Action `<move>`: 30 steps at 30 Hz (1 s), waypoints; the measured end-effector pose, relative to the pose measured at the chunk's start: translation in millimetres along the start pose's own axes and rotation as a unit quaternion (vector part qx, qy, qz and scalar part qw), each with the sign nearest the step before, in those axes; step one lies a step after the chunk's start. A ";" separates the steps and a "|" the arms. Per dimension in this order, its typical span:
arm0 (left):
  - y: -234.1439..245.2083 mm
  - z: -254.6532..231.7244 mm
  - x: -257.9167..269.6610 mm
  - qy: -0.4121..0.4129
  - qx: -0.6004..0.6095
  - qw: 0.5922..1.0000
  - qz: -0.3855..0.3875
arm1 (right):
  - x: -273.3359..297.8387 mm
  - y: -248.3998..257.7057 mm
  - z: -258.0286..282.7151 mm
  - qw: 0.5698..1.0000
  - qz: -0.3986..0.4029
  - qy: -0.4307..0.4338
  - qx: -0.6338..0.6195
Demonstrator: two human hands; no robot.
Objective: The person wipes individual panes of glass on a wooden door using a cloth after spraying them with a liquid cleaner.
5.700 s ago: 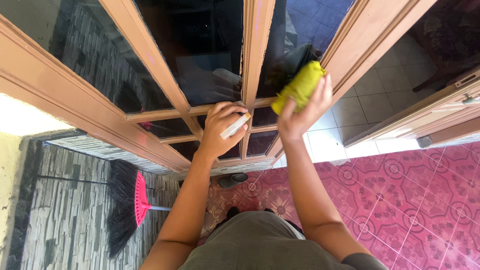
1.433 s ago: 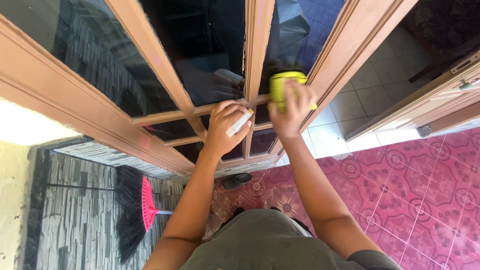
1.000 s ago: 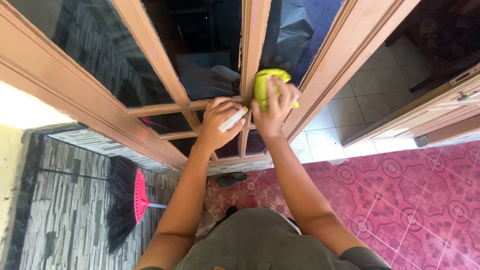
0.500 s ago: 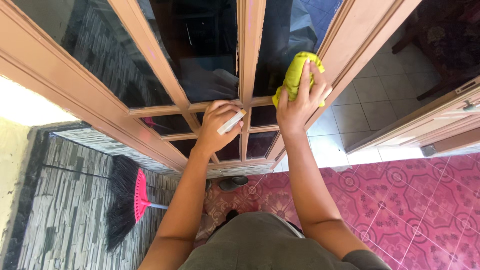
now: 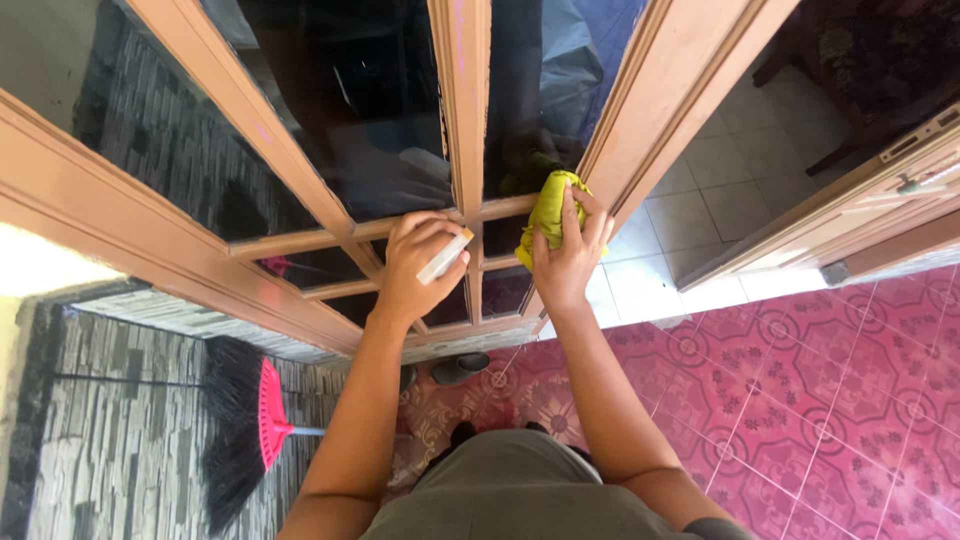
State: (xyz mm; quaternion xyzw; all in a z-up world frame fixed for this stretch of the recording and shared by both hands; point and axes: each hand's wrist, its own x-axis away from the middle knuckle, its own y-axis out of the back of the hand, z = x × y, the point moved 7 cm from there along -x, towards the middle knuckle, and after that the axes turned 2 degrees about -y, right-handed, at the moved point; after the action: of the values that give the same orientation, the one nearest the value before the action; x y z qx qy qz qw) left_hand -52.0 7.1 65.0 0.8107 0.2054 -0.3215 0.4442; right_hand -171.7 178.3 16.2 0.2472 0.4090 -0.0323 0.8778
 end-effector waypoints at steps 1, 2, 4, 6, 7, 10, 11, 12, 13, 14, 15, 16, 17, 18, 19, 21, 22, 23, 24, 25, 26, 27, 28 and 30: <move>0.7 -0.3 -0.8 -0.001 0.000 1.000 -0.002 | -0.5 1.0 2.3 1.000 -0.007 -0.006 0.000; 0.4 0.1 -1.4 0.001 0.006 1.000 0.000 | -2.3 1.2 3.7 1.000 -0.013 -0.013 0.000; -0.3 1.6 1.3 0.005 0.018 1.000 0.009 | -5.7 0.0 5.0 1.000 -0.023 -0.013 0.008; 0.0 4.0 1.4 0.007 0.005 1.000 0.014 | -9.1 -0.4 6.7 0.999 -0.036 -0.014 0.015; 0.1 4.6 1.8 0.007 0.007 1.000 0.016 | -9.5 -0.6 7.7 0.999 -0.038 -0.020 0.011; 0.7 6.0 3.3 0.007 0.015 1.000 0.017 | -16.4 1.4 12.8 0.998 -0.049 -0.028 0.008; 0.8 6.4 3.4 0.004 0.011 1.000 0.017 | -20.9 3.4 15.6 0.998 -0.057 -0.028 0.008; 1.0 6.6 3.5 0.001 0.007 1.000 0.016 | -26.2 5.1 19.0 0.998 -0.059 -0.029 0.009; 0.9 6.8 2.6 -0.002 0.008 1.000 0.016 | -34.1 8.2 22.9 0.997 -0.068 -0.025 0.020; 2.2 5.7 2.2 -0.010 0.010 1.000 0.005 | -42.1 11.5 27.2 0.996 -0.077 -0.021 0.030; 3.7 4.5 3.2 -0.016 0.013 1.000 -0.006 | -48.5 14.4 30.6 0.996 -0.077 -0.021 0.031; 3.9 5.6 2.6 -0.016 0.013 1.000 -0.005 | -54.1 18.0 33.8 0.996 -0.083 -0.016 0.026; 3.0 7.1 3.1 -0.010 0.017 1.000 0.006 | -56.1 20.5 37.4 0.996 -0.088 -0.011 0.020; 1.8 8.0 3.9 -0.005 0.020 1.000 0.018 | -56.2 23.0 39.0 0.996 -0.086 -0.012 0.019; 2.9 8.9 4.0 -0.006 0.018 1.000 0.018 | -57.3 23.9 40.6 0.996 -0.086 -0.003 0.015; 4.4 5.4 2.1 -0.023 0.008 1.000 0.013 | -57.6 23.1 41.0 0.996 -0.092 0.008 0.011; 4.8 4.5 -0.7 -0.028 0.007 1.000 0.012 | -55.9 22.0 38.4 0.996 -0.087 0.005 0.002; 4.5 4.4 -0.1 -0.017 0.012 1.000 0.014 | -50.5 20.8 34.7 0.997 -0.078 0.000 -0.007; 3.9 5.1 -0.2 -0.006 0.018 1.000 0.016 | -45.0 19.7 30.5 0.997 -0.080 -0.001 -0.006; 3.5 4.0 0.1 -0.006 0.019 1.000 0.017 | -38.4 17.2 23.3 0.998 -0.066 -0.018 -0.004; 3.7 3.0 0.2 -0.007 0.021 1.000 0.018 | -30.7 14.6 16.6 0.998 -0.052 -0.035 -0.002; 4.1 2.9 -2.3 -0.010 0.022 1.000 0.017 | -23.2 13.6 14.2 0.998 -0.054 -0.034 -0.002; 4.4 2.7 -4.6 -0.012 0.022 1.000 0.015 | -15.6 11.3 13.1 0.998 -0.046 -0.030 0.004; 3.2 -0.4 -4.7 -0.021 0.002 1.000 0.009 | -7.7 11.2 5.7 0.999 -0.035 -0.031 0.016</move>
State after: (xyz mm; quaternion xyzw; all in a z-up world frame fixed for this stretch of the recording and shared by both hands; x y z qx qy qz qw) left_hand -53.2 5.6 70.4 0.8063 0.1877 -0.3348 0.4500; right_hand -169.9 184.4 29.5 0.2454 0.3895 -0.0775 0.8843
